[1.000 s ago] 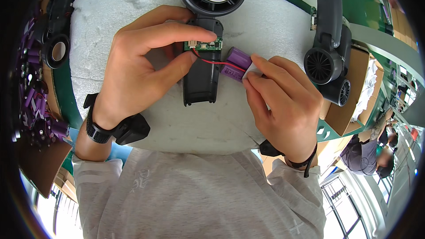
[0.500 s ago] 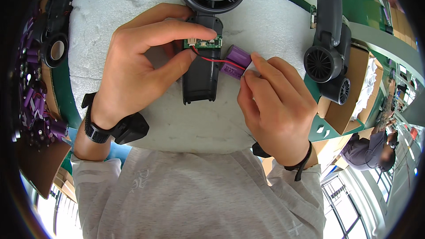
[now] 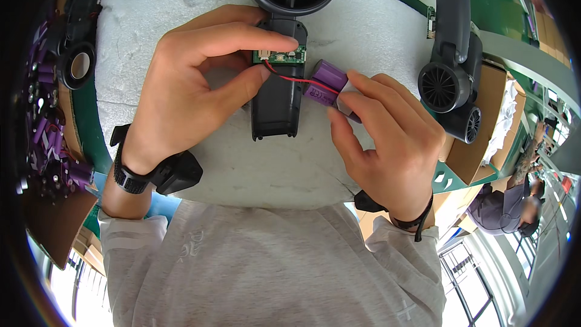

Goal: The person assembles handheld fans by connecting battery packs to circuit boards, testing the power, and inserting the batteries into the fan handles. They repeat this process for multiple units, placing completed fans on the assembly line and reaching into a box for more batteries.

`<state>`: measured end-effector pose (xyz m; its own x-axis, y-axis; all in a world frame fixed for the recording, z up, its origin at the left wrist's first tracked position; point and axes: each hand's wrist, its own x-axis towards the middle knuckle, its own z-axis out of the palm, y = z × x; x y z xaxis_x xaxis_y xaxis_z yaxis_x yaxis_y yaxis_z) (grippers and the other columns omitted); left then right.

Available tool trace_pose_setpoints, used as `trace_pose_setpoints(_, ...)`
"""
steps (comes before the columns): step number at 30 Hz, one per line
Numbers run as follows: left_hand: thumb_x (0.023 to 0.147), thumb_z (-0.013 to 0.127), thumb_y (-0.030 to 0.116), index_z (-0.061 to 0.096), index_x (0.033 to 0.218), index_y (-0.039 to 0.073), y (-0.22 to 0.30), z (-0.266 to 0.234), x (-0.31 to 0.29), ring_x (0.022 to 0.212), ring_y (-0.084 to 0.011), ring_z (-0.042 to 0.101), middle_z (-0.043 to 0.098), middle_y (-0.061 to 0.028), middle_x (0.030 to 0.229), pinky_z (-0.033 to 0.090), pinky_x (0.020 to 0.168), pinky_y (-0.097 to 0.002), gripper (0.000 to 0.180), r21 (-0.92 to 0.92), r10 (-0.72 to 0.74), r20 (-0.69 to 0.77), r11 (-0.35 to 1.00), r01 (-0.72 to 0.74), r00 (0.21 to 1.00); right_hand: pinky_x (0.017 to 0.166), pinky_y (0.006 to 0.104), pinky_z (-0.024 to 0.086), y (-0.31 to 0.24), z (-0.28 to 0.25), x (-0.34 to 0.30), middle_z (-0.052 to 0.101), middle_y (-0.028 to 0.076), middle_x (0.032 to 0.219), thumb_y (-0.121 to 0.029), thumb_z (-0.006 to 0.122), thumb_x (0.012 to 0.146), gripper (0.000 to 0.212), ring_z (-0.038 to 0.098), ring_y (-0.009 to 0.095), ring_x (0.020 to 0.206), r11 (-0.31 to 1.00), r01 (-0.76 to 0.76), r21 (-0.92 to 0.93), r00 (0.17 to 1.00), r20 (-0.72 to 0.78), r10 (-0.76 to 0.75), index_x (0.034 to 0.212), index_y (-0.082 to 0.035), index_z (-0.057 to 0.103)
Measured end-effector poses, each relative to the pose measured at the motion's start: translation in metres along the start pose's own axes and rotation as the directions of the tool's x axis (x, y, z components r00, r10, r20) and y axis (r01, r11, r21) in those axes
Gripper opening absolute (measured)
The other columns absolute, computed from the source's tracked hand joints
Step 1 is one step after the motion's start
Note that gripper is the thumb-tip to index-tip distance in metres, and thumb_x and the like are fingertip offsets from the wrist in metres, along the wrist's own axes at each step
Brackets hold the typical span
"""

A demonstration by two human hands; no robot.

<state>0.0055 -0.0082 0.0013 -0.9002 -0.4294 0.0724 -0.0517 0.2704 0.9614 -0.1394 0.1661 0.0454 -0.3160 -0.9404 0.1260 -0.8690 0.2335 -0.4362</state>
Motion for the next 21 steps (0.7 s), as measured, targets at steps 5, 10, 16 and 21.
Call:
trace_pose_setpoints(5, 0.076, 0.059, -0.018, 0.07, 0.107, 0.003, 0.0012, 0.0001, -0.0006, 0.092, -0.015, 0.065, 0.06, -0.0102, 0.111, 0.055, 0.076, -0.0239, 0.039, -0.048, -0.033, 0.008, 0.998, 0.034, 0.999, 0.077, 0.0339, 0.053, 0.0051, 0.0016, 0.0, 0.072, 0.012, 0.097, 0.008, 0.074, 0.066, 0.017, 0.069, 0.027, 0.087, 0.999, 0.032, -0.036, 0.999, -0.009, -0.032, 0.08, 0.003, 0.067)
trace_pose_setpoints(10, 0.076, 0.058, -0.017, 0.071, 0.107, 0.003, 0.0011, 0.0019, -0.0011, 0.093, -0.0147, 0.065, 0.059, -0.0102, 0.114, 0.055, 0.075, -0.0231, 0.039, -0.078, -0.062, -0.017, 0.995, 0.06, 0.998, 0.074, 0.0335, 0.051, 0.0046, 0.001, 0.0017, 0.069, 0.011, 0.099, 0.008, 0.071, 0.068, 0.015, 0.066, 0.026, 0.084, 1.0, 0.004, 0.02, 1.0, 0.018, -0.004, 0.079, 0.002, 0.064)
trace_pose_setpoints(16, 0.076, 0.059, -0.016, 0.071, 0.106, 0.004, 0.0014, 0.004, -0.0002, 0.092, -0.0138, 0.065, 0.06, -0.0093, 0.112, 0.055, 0.074, -0.0224, 0.037, -0.051, -0.083, -0.028, 0.995, 0.082, 0.996, 0.06, 0.0336, 0.051, 0.0049, 0.0066, 0.0042, 0.063, 0.01, 0.097, 0.011, 0.07, 0.062, 0.023, 0.061, 0.026, 0.073, 0.996, 0.089, -0.023, 0.996, 0.004, -0.089, 0.078, 0.0, 0.057)
trace_pose_setpoints(21, 0.076, 0.06, -0.016, 0.071, 0.105, 0.004, 0.0002, 0.0035, -0.0002, 0.09, -0.0127, 0.065, 0.061, -0.0081, 0.109, 0.055, 0.072, -0.0219, 0.037, -0.039, -0.072, -0.029, 0.997, 0.071, 0.997, 0.07, 0.0319, 0.049, 0.0018, 0.008, 0.0012, 0.064, 0.01, 0.102, 0.011, 0.062, 0.069, 0.015, 0.062, 0.024, 0.078, 0.994, 0.028, -0.107, 0.998, 0.056, -0.022, 0.079, 0.001, 0.055)
